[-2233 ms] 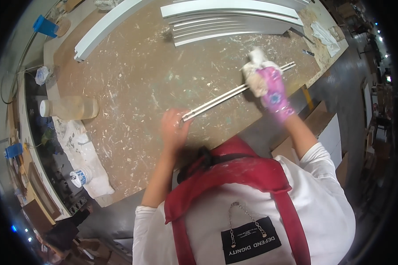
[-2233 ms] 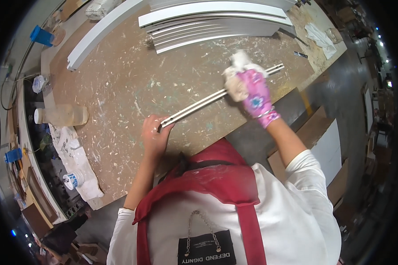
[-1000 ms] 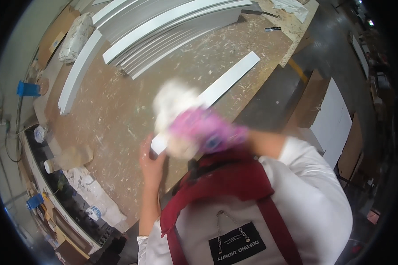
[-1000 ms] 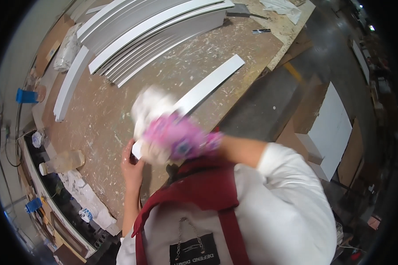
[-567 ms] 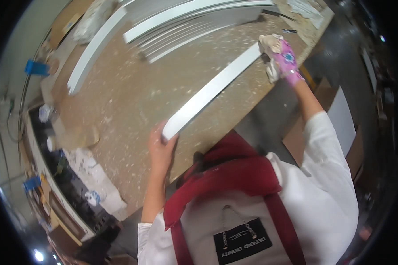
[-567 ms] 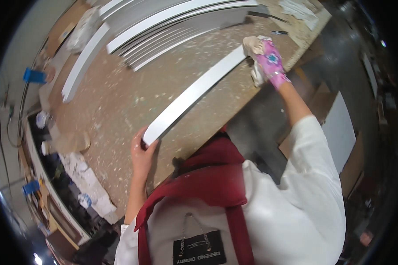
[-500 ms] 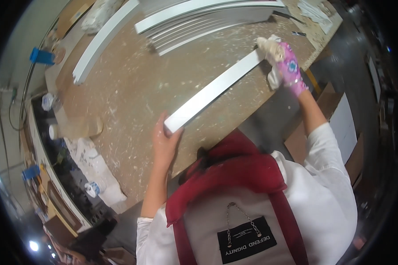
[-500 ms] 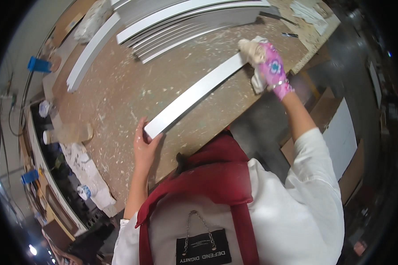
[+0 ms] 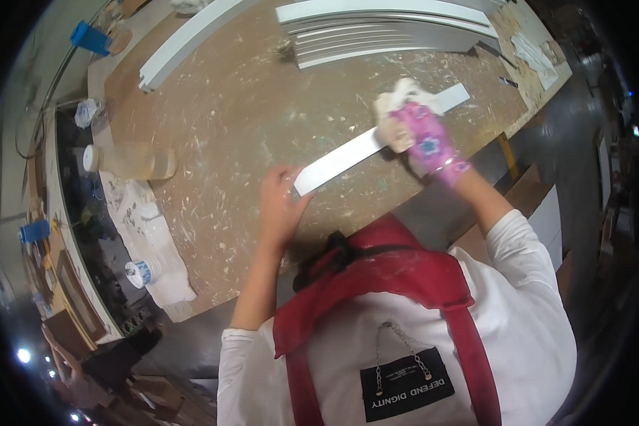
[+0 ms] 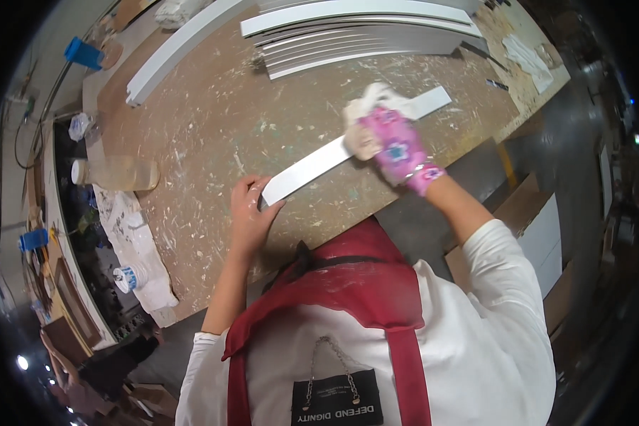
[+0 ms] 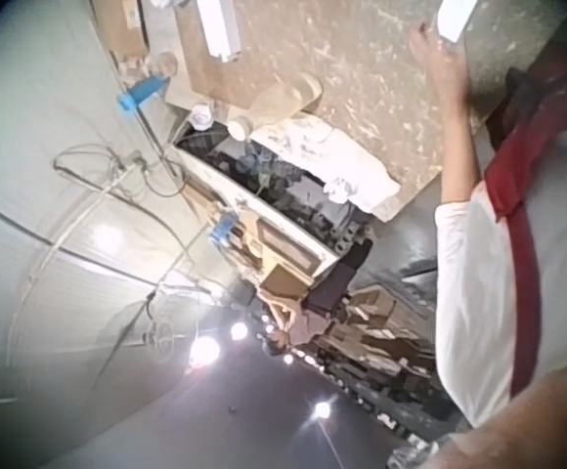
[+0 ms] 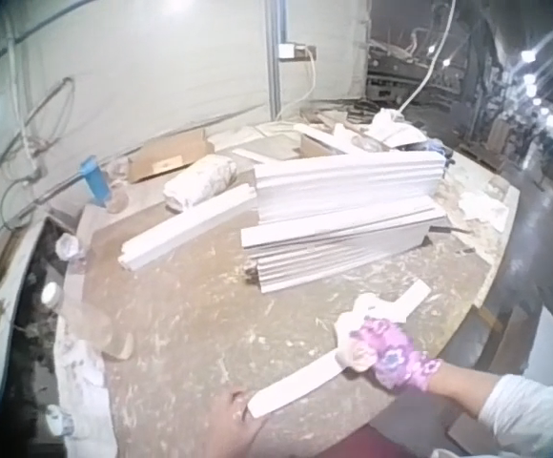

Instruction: The person cleans long white furniture components using a cloth and a liquid from a bottle. They pick up each white slat, apply liquid to a cloth, and wipe down the length and edges of the slats before placing them in a pile.

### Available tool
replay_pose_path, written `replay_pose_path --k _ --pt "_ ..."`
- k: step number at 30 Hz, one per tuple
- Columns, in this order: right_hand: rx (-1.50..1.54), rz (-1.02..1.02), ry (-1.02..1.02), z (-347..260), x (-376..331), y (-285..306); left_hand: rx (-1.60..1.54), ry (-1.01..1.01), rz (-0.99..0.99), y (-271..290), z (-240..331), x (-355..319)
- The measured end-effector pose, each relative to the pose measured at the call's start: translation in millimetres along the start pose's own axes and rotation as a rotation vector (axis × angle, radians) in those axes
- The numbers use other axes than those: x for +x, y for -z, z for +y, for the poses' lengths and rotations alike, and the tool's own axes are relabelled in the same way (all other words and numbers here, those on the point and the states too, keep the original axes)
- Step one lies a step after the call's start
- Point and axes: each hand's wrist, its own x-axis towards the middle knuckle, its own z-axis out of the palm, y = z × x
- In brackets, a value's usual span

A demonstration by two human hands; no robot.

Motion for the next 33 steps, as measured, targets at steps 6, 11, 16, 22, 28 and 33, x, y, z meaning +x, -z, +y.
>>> replay_pose_path --k 6,11,16,22,28,33 --pt "0.462 -0.143 0.332 -86 6 -52 -0.019 0.043 0.030 -7 -4 -4" --pt "0.453 -0.475 0.262 -60 22 -56 -0.068 0.070 0.041 -5 -12 -7" --pt "0.066 -0.191 0.569 -81 41 -16 -0.021 0.112 0.033 -6 -9 -7" --pt "0.142 -0.372 0.545 -89 51 -11 -0.083 0.049 -0.023 1 -11 -6" --pt "0.299 -0.434 0.566 -129 69 -32 -0.188 0.155 -0.064 9 -6 -2" --pt "0.180 -0.452 0.641 -115 71 -20 -0.202 0.149 -0.005 5 -8 -6"
